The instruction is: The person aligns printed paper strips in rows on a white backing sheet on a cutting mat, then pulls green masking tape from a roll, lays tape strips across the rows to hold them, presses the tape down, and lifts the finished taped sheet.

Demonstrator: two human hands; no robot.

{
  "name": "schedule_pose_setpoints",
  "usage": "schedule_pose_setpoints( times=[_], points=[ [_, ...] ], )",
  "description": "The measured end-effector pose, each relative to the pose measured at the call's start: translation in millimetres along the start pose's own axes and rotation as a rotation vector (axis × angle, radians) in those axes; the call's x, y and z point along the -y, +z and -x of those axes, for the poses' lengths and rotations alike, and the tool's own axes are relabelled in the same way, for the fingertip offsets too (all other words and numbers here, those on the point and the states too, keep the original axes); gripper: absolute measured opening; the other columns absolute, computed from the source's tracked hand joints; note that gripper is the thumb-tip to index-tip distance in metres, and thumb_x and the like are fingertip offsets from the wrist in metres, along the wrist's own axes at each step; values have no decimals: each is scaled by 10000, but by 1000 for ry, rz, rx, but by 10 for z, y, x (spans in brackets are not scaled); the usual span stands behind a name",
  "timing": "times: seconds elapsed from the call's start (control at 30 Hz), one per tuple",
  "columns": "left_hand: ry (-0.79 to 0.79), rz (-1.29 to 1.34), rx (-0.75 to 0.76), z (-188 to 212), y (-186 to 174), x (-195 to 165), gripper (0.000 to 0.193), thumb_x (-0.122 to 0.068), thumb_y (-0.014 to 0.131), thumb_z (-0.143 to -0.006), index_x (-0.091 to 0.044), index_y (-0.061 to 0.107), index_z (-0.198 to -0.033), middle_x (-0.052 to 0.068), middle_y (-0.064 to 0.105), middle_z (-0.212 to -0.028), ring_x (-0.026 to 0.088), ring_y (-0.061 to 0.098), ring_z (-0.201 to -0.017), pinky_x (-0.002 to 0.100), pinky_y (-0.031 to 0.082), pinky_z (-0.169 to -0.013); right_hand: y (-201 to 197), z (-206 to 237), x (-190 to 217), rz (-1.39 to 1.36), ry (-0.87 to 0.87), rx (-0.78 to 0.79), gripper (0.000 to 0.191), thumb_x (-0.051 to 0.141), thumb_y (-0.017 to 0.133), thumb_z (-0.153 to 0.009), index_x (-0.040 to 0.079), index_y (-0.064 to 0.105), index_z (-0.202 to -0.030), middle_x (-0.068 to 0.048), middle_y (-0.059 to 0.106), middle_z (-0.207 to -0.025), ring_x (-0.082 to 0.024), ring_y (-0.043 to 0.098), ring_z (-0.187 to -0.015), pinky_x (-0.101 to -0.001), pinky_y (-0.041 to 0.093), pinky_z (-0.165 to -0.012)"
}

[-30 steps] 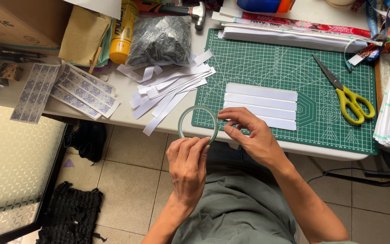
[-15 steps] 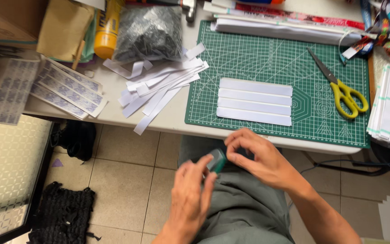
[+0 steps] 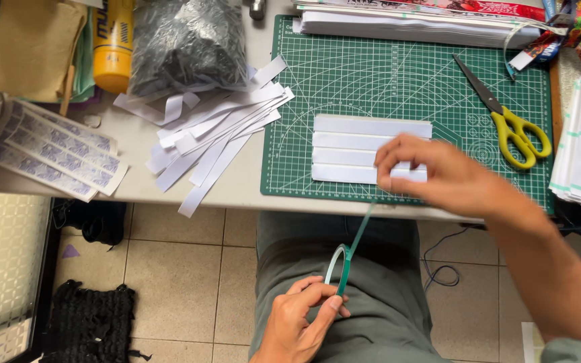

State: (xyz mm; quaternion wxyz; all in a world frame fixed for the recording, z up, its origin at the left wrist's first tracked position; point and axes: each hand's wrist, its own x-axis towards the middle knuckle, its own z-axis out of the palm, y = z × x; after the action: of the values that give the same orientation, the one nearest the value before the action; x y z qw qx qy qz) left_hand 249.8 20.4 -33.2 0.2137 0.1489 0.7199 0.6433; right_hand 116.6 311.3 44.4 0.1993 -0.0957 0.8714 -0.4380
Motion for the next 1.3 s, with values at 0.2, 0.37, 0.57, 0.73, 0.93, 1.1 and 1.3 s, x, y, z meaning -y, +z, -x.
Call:
schedule_pose_setpoints(
  times=[0.2, 0.37, 0.57, 0.73, 0.93, 1.1, 1.3],
  points=[
    [14, -46, -53, -160, -108, 5, 120, -110, 693, -910, -38, 783, -877, 63, 831, -852, 211, 806, -924, 466, 482, -1059, -301, -648, -8, 124, -24, -7, 134, 227, 715, -896, 109, 736, -955, -4, 693, -1086, -175, 641, -1006, -344, 493, -830],
    [-67, -31, -23, -247, -144, 16, 116, -118, 714, -852, -47, 804, -876, 82, 825, -866, 260, 785, -1037, 531, 422, -1122, -236, -1144, -78, 203, -49, 19, 145, 242, 717, -904, 114, 753, -963, -22, 691, -1104, -191, 659, -1066, -377, 523, -943],
    [-30, -120, -18, -297, -197, 123, 122, -143, 742, -848, -50, 817, -827, 82, 817, -804, 249, 800, -957, 570, 430, -1115, -148, -1440, -145, 229, -16, 0, 191, 268, 743, -889, 94, 760, -967, -45, 665, -1129, -201, 643, -1079, -373, 535, -947],
    [3, -65, -25, -301, -221, 175, 126, -133, 750, -879, -33, 787, -812, 64, 791, -733, 198, 797, -740, 415, 594, -885, -102, -1505, -187, 289, -41, -33, 184, 272, 756, -883, 94, 773, -928, -40, 675, -1130, -212, 628, -1093, -386, 521, -937],
    [-10, 10, -14, -334, -241, 173, 106, -87, 732, -886, -33, 783, -811, 41, 788, -715, 158, 755, -664, 279, 590, -622, -79, -1517, -212, 301, -64, -70, 190, 281, 761, -892, 92, 774, -908, -39, 682, -1110, -217, 620, -1088, -398, 508, -944],
    [-73, 52, -3, -353, -228, 169, 116, -91, 735, -886, -27, 787, -803, 50, 783, -684, 149, 758, -647, 276, 586, -592, -30, -1504, -235, 359, -105, -106, 170, 266, 766, -894, 99, 788, -916, -47, 675, -1101, -236, 595, -1086, -412, 482, -954],
    [-140, 90, 7, -351, -215, 175, 136, -88, 718, -897, -19, 794, -809, 69, 781, -680, 147, 773, -654, 275, 600, -596, 26, -1503, -291, 396, -116, -148, 159, 274, 765, -900, 117, 791, -894, -37, 669, -1081, -218, 593, -1044, -403, 500, -931]
  ],
)
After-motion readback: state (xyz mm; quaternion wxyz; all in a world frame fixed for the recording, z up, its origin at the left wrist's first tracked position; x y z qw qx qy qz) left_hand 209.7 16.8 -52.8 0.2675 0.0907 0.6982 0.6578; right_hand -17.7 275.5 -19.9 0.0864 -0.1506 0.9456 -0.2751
